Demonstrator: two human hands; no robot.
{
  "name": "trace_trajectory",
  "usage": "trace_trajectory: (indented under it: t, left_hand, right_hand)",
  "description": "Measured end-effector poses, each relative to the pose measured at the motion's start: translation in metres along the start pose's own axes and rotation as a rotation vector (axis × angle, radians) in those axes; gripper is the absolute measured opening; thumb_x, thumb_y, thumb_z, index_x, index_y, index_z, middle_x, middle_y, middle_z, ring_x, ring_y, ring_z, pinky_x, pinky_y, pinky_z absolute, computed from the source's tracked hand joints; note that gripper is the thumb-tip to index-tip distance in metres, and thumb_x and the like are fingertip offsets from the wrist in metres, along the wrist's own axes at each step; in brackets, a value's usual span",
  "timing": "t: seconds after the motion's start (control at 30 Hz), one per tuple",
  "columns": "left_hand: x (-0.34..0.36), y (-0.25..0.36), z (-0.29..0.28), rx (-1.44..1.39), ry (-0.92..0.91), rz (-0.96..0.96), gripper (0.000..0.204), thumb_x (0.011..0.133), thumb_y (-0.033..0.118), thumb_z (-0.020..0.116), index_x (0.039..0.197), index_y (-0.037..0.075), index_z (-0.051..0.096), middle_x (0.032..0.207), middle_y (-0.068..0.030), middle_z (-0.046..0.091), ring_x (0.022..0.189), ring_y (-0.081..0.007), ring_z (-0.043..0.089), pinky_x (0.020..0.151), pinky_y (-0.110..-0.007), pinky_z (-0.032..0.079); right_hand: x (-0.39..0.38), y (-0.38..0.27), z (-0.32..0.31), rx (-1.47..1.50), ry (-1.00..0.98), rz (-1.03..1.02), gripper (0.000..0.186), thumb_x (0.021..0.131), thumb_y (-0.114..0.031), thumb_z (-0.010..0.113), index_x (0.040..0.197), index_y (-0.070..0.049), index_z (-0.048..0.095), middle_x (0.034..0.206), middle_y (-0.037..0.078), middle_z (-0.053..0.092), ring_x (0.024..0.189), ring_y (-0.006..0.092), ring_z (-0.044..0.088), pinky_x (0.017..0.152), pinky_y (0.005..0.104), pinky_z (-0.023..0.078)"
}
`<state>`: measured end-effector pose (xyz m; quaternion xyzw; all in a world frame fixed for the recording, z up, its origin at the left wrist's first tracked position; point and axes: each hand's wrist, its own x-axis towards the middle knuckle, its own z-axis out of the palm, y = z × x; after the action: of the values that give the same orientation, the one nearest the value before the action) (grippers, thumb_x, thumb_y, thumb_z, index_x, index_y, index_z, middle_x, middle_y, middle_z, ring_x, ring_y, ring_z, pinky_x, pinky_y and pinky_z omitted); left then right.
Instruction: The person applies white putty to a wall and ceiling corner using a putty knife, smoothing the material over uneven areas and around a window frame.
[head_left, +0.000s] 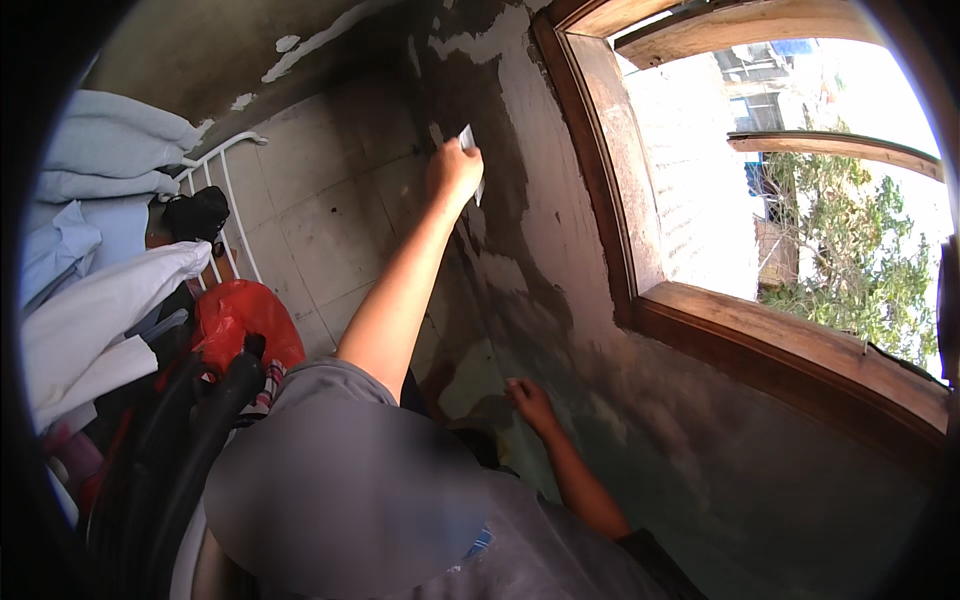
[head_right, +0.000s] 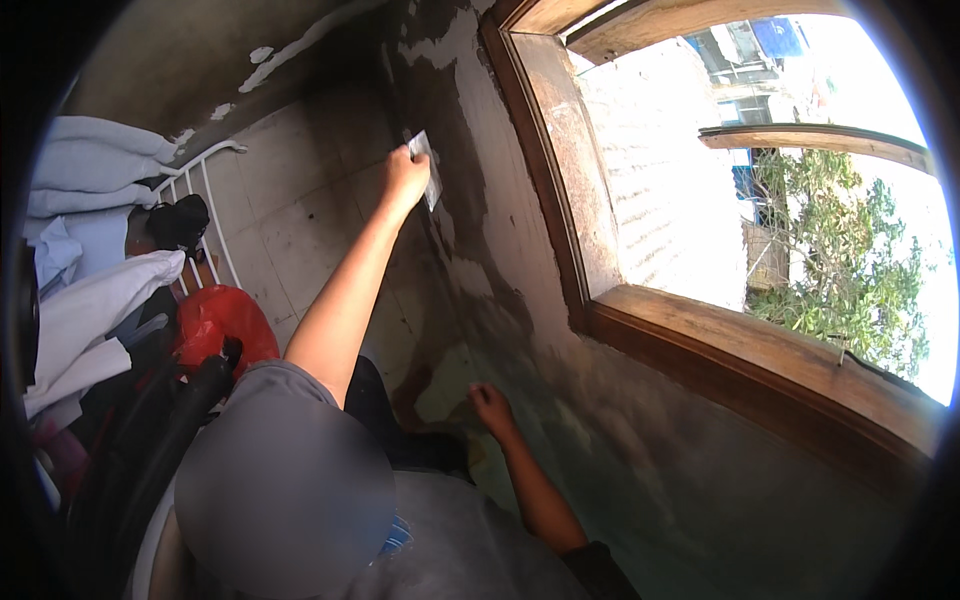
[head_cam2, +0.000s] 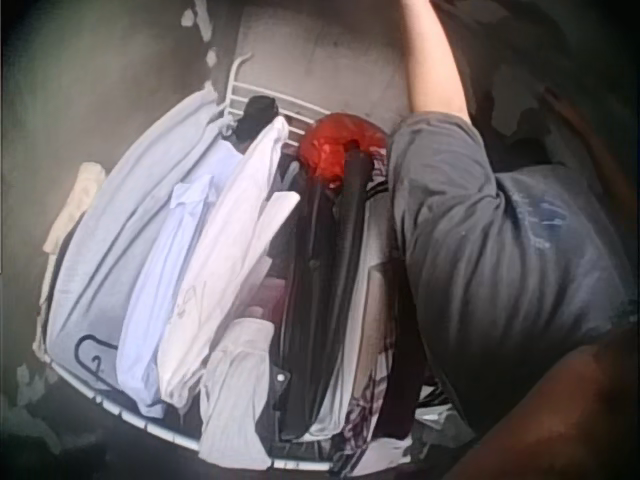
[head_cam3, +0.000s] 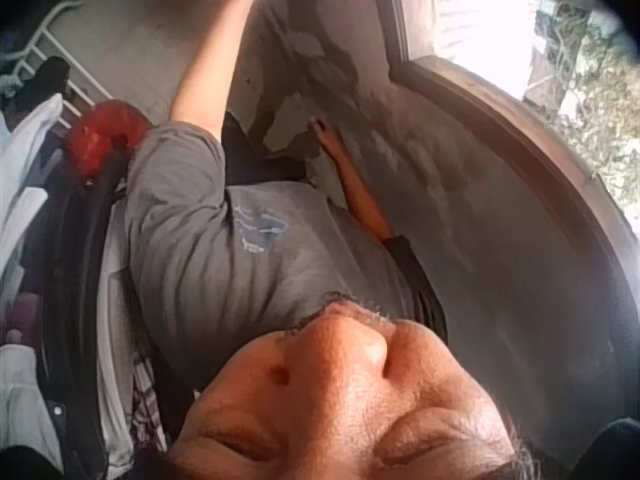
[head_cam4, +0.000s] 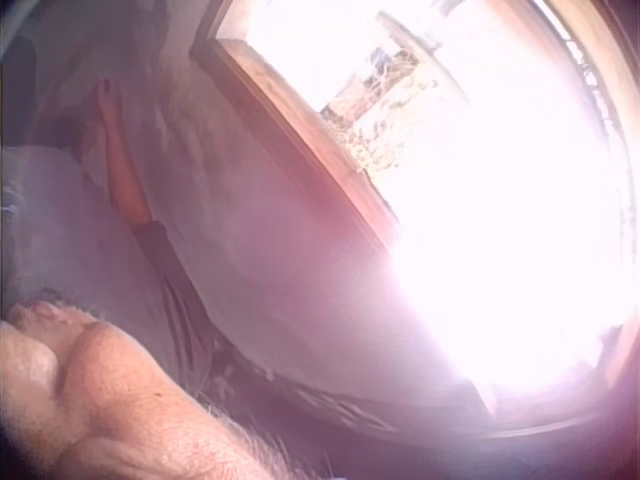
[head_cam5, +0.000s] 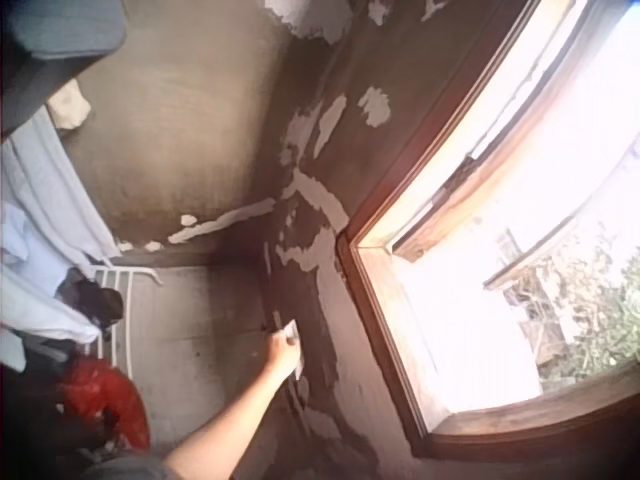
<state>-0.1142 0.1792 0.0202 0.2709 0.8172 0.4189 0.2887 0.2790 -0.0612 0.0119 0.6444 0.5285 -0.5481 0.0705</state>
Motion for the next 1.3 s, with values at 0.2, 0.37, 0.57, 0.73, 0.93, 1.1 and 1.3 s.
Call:
trace_trajectory:
  t: [0.2,0.37,0.57,0.73,0.93,1.1,1.3]
  left_hand:
    - [-0.095,-0.053,0.087,0.011,-0.159,-0.145,0.033,0.083,0.023,0.052,0.101,-0.003,0.065,0.101,-0.0250,0.065,0.098,-0.0396,0.062,0.086,-0.046,0.051]
    - [-0.154,0.005,0.091,-0.048,-0.104,-0.046,0.028,0.087,0.021,0.049,0.088,-0.003,0.062,0.088,-0.0267,0.064,0.090,-0.0444,0.061,0.079,-0.050,0.049]
    - [-0.230,-0.010,0.064,-0.249,-0.070,0.091,0.032,0.089,0.025,0.051,0.094,-0.005,0.061,0.082,-0.0303,0.061,0.081,-0.0441,0.062,0.073,-0.051,0.048]
    - [-0.213,-0.049,0.108,-0.128,0.158,0.041,0.029,0.090,0.018,0.049,0.109,-0.001,0.062,0.083,-0.0273,0.064,0.083,-0.0425,0.063,0.074,-0.048,0.050]
    - [-0.286,-0.017,0.117,-0.296,-0.083,0.072,0.029,0.093,0.016,0.049,0.116,0.003,0.062,0.085,-0.0271,0.064,0.081,-0.0417,0.062,0.073,-0.047,0.050]
    - [-0.359,-0.028,0.102,-0.364,-0.116,0.330,0.035,0.095,0.016,0.048,0.128,0.006,0.054,0.100,-0.0258,0.063,0.089,-0.0384,0.063,0.075,-0.043,0.050]
    - [-0.298,-0.046,0.111,-0.357,0.119,0.214,0.039,0.091,0.009,0.049,0.129,0.003,0.051,0.121,-0.0204,0.059,0.103,-0.0368,0.060,0.085,-0.041,0.050]
  right_hand:
    - [-0.034,0.046,-0.015,-0.122,0.003,0.001,0.039,0.097,-0.034,0.051,0.112,0.001,0.059,0.101,0.012,0.065,0.091,0.0185,0.065,0.079,0.0322,0.052]
    - [-0.073,0.099,-0.032,-0.012,0.046,0.131,0.039,0.097,-0.035,0.051,0.112,0.000,0.057,0.101,0.011,0.065,0.089,0.0190,0.065,0.077,0.0325,0.052]
    - [-0.094,0.174,-0.025,0.076,0.026,0.198,0.037,0.096,-0.033,0.052,0.109,0.001,0.059,0.100,0.011,0.066,0.088,0.0187,0.066,0.074,0.0319,0.052]
    - [-0.099,0.181,-0.023,0.048,0.007,0.128,0.035,0.096,-0.032,0.053,0.108,0.000,0.059,0.098,0.010,0.066,0.088,0.0177,0.066,0.072,0.0307,0.052]
    - [-0.101,0.184,-0.033,0.076,0.046,0.120,0.034,0.096,-0.032,0.053,0.109,-0.001,0.059,0.098,0.009,0.066,0.088,0.0168,0.066,0.073,0.0304,0.052]
    - [-0.100,0.195,-0.025,0.066,-0.019,0.148,0.034,0.097,-0.031,0.052,0.111,-0.001,0.058,0.100,0.009,0.065,0.089,0.0167,0.065,0.075,0.0305,0.051]
    - [-0.100,0.183,-0.030,0.023,0.016,0.084,0.036,0.096,-0.034,0.053,0.108,-0.001,0.058,0.096,0.008,0.067,0.088,0.0167,0.066,0.075,0.0307,0.051]
